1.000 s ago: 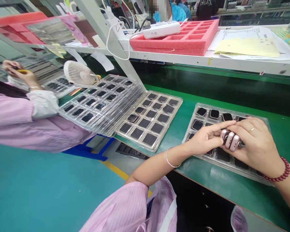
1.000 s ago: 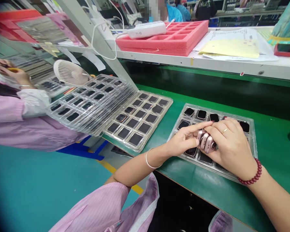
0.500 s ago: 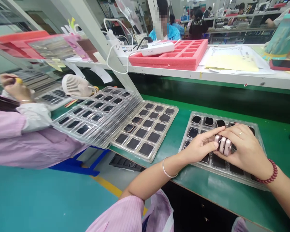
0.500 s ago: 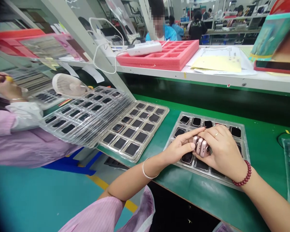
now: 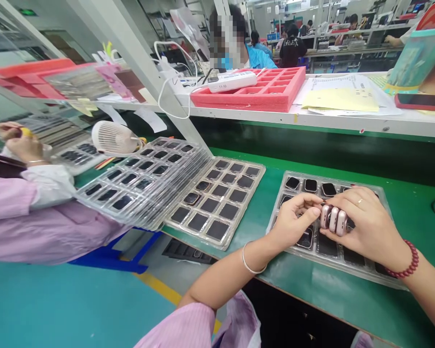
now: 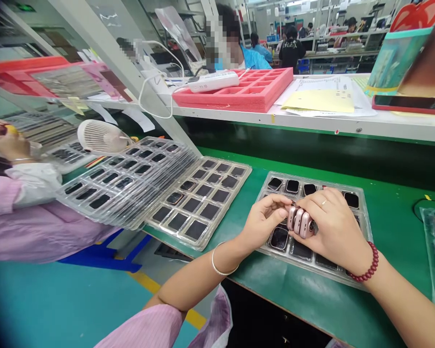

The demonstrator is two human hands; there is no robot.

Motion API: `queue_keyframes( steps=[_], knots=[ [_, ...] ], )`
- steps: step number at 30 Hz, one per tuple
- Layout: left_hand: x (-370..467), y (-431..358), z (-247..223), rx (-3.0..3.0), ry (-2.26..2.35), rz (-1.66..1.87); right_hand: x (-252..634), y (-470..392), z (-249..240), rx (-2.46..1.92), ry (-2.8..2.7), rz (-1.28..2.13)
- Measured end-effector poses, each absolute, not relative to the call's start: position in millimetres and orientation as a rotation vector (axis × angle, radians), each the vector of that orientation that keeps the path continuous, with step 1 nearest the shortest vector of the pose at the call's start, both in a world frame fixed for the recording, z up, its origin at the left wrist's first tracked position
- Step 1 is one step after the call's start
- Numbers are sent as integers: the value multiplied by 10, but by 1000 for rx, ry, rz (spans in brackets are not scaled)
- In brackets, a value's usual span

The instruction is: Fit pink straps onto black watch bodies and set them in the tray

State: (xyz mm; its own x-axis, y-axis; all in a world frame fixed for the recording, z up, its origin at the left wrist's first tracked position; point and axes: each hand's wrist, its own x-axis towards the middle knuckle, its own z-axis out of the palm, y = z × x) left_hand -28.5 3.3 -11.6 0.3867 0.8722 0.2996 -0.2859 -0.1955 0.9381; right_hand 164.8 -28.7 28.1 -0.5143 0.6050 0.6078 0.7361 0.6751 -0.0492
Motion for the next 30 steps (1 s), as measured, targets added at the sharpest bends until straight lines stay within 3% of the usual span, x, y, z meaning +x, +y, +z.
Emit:
queue_keyframes(
  steps=[11, 30],
  knots=[
    [-311, 21, -91, 1672, 583, 1420, 1640, -305, 323, -1040, -2284, -260],
    [-331, 22, -105, 1523, 552, 1371, 1626, -300, 329, -1031, -2278, -263]
  ],
)
